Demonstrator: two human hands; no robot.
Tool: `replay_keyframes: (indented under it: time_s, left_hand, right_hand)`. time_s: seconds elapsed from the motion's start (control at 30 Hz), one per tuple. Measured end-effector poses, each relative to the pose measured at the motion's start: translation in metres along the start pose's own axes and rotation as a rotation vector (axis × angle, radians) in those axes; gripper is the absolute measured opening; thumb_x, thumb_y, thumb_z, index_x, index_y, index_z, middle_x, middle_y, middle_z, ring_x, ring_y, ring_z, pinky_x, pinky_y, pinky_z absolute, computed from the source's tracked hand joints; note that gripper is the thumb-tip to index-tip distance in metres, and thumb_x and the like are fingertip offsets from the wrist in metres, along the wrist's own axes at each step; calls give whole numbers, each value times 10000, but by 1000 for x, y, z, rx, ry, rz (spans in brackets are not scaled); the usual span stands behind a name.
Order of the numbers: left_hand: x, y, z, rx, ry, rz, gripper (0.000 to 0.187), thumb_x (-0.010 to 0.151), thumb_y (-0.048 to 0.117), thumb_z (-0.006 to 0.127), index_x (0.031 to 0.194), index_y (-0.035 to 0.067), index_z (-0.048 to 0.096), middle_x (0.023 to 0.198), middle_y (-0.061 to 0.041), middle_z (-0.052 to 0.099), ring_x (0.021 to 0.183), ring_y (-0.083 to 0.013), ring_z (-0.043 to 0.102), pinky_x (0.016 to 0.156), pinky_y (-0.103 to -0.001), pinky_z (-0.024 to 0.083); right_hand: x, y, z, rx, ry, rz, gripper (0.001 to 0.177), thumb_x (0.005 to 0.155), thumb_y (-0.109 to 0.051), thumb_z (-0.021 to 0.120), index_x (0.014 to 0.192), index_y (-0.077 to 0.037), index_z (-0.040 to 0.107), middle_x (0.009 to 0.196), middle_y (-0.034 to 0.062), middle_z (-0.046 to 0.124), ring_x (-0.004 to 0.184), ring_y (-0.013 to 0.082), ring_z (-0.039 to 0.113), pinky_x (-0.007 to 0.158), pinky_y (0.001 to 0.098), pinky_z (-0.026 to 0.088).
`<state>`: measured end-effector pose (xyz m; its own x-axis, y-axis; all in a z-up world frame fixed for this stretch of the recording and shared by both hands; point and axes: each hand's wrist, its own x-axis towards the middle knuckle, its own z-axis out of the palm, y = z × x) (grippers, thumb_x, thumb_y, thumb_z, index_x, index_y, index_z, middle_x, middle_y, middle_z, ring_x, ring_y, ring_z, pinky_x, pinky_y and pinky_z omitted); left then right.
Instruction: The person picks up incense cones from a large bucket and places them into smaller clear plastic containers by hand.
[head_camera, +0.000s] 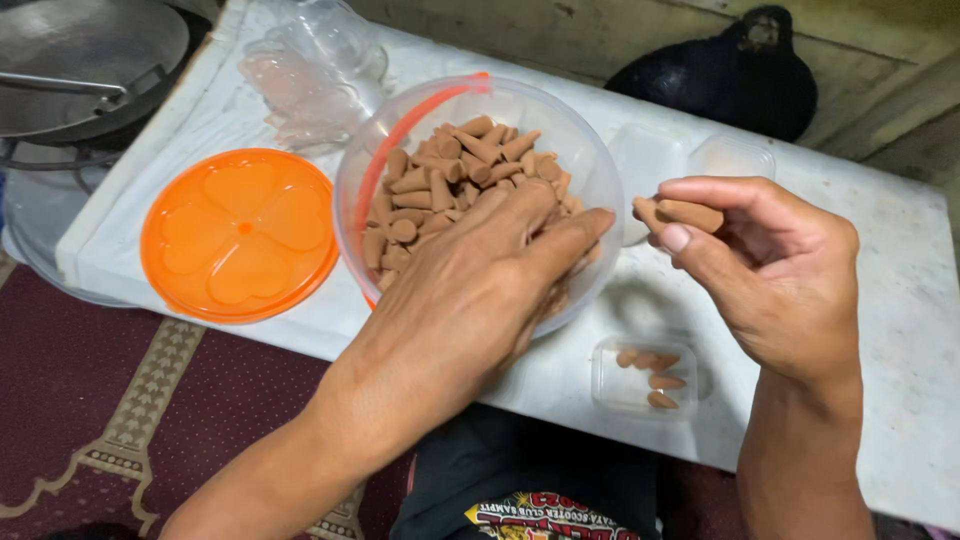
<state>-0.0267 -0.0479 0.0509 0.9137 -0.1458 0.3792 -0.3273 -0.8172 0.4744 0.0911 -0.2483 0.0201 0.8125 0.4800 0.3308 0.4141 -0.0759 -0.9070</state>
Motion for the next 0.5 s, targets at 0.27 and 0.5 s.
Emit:
replay_keyframes:
  time_s: [0.27, 0.5]
  left_hand:
    - [7, 24, 21, -161, 80, 132, 169, 1025, 41, 652, 1176, 13, 582, 1008, -129, 645, 919, -324, 624, 802, -433, 464]
    - [-12, -4, -19, 163, 207, -75, 164, 1115, 6, 624, 1244, -57, 703, 1053, -193, 606, 958, -361, 628, 826, -449, 472]
  right_hand:
    - [-35, 26, -22, -13, 90, 94, 259, 1002, -1, 698, 1239, 80, 630, 963, 185, 679, 803, 230, 692, 704, 261, 598]
    - [18, -11, 26, -223, -192, -474, 223, 1029, 32, 741, 1232, 93, 672, 1114, 200, 736, 958, 242, 683, 858, 328, 552]
